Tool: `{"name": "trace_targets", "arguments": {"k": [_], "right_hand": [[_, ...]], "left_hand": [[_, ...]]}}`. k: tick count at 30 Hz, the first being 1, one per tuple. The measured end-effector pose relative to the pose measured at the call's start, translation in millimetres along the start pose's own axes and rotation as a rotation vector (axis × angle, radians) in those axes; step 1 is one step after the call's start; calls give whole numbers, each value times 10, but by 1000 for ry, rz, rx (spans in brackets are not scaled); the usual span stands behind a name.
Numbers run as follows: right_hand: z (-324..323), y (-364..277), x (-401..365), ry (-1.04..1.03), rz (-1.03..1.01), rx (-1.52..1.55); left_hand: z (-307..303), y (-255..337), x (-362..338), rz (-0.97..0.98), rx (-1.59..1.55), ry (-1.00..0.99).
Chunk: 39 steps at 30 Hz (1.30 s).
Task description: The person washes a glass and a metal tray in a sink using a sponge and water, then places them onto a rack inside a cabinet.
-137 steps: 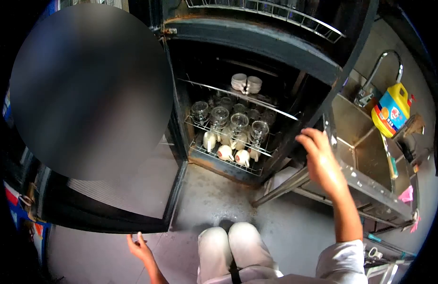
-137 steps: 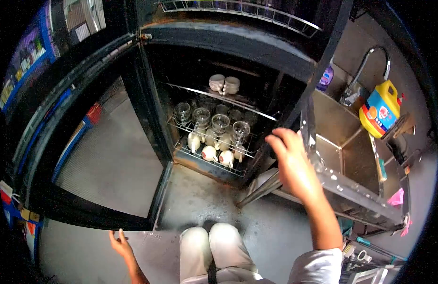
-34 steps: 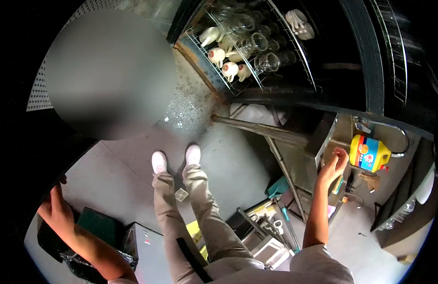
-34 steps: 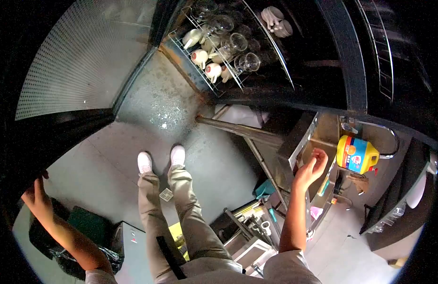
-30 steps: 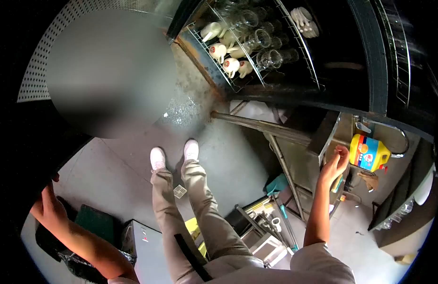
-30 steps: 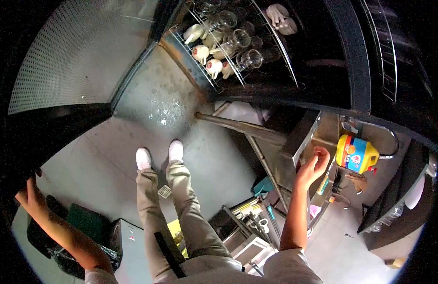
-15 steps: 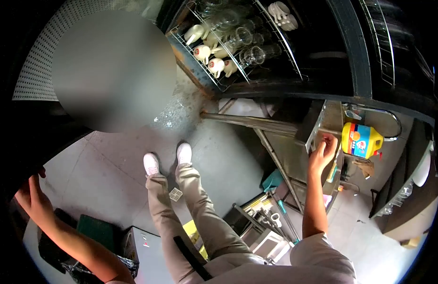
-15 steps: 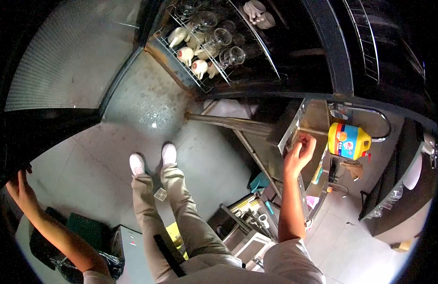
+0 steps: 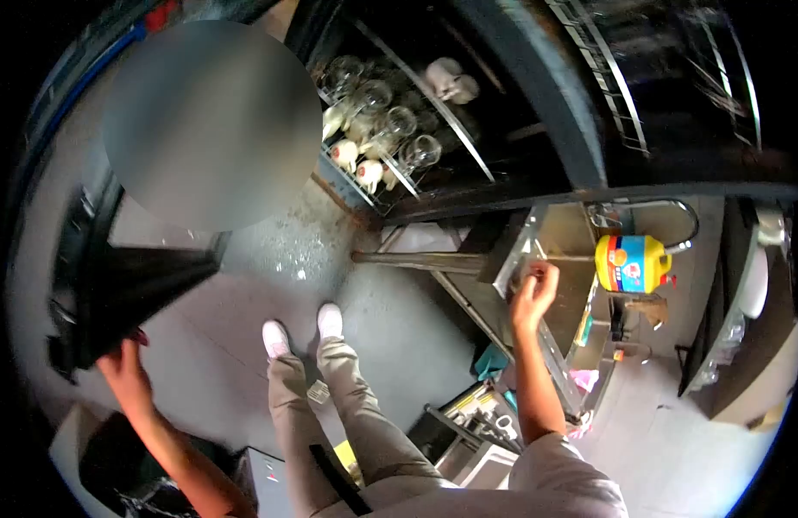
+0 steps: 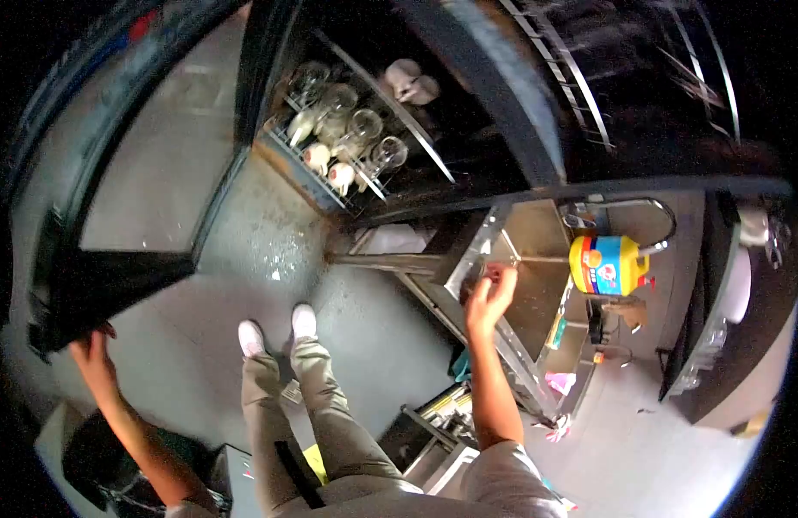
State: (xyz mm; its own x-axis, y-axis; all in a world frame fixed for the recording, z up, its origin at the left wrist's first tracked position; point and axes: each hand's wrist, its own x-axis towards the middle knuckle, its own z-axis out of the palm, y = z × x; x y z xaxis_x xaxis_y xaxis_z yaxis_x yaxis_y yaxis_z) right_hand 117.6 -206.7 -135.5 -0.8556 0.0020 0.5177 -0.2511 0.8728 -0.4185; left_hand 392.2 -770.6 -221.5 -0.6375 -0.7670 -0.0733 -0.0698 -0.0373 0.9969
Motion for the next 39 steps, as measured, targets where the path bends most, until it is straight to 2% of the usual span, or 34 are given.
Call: {"name": "trace_targets", "arguments": {"k": [2,5,6,7,9,11,13,14,15,16,17,18,19,20,21,23,25,27,29,30,31,33,34,36,37,39], "right_hand": [[-61,-122,72,25,0,21],[-206,-196,85,118,122,135],[-322,-286,95,125,149,150],[-479,-377,82,138,187,155],[-814,-300,-10,101,136,113],[-1366,-330,28,158,62,-22],[-1868,-71,-27,227,261,-33],[-2001,226,-144,327,380,-43],[-2227,455,-233,390,412,-49],[-2411,690,-350,462,525,52],[-2576,928,-421,533,626,156],[-2760,1197,-548,548,705,178],[-2943,1399,-689,558,788,201],[-3164,1493,-770,552,891,236],[-3281,1777,-954,522,909,215],[-3606,1931,-1051,457,923,127],[-3690,2375,-1201,385,946,97],[-3762,2652,-1182,226,967,31],[-3826,2799,-1023,116,975,68],[-3856,2846,-905,44,1004,62],[-3784,2964,-877,59,969,117],[-3576,3254,-849,119,840,106],[-3619,3167,-722,121,849,157],[-3565,3259,-635,135,822,212],[-3514,3308,-582,151,813,240],[-3469,3450,-564,153,849,293]], "left_hand": [[138,100,-199,-101,47,-64],[578,608,-602,-302,102,-220],[714,720,-738,-300,-9,-344],[763,566,-845,-245,-23,-482],[1044,713,-1095,-348,50,-607],[1394,675,-1264,-301,148,-752],[1914,695,-1410,-353,97,-826],[2208,695,-1454,-348,129,-869],[2437,659,-1482,-344,171,-905],[2716,403,-1471,-272,243,-932],[2990,419,-1473,-106,308,-963],[3264,445,-1478,63,372,-974],[3592,631,-1548,323,433,-986],[3863,642,-1552,267,403,-1005],[4098,607,-1520,202,380,-1023],[4507,686,-1509,21,430,-991],[4859,484,-1335,150,410,-1039],[5076,587,-1283,116,400,-1048],[5282,789,-1284,-119,377,-1024],[5422,701,-1199,-70,376,-1037],[5476,591,-1090,-24,380,-1050],[5613,891,-1161,-147,467,-1068],[5660,966,-1277,133,725,-1002],[5821,1332,-1581,187,1002,-856],[5882,1146,-1448,364,1156,-744],[6053,2169,-2351,528,1072,-760]]}}
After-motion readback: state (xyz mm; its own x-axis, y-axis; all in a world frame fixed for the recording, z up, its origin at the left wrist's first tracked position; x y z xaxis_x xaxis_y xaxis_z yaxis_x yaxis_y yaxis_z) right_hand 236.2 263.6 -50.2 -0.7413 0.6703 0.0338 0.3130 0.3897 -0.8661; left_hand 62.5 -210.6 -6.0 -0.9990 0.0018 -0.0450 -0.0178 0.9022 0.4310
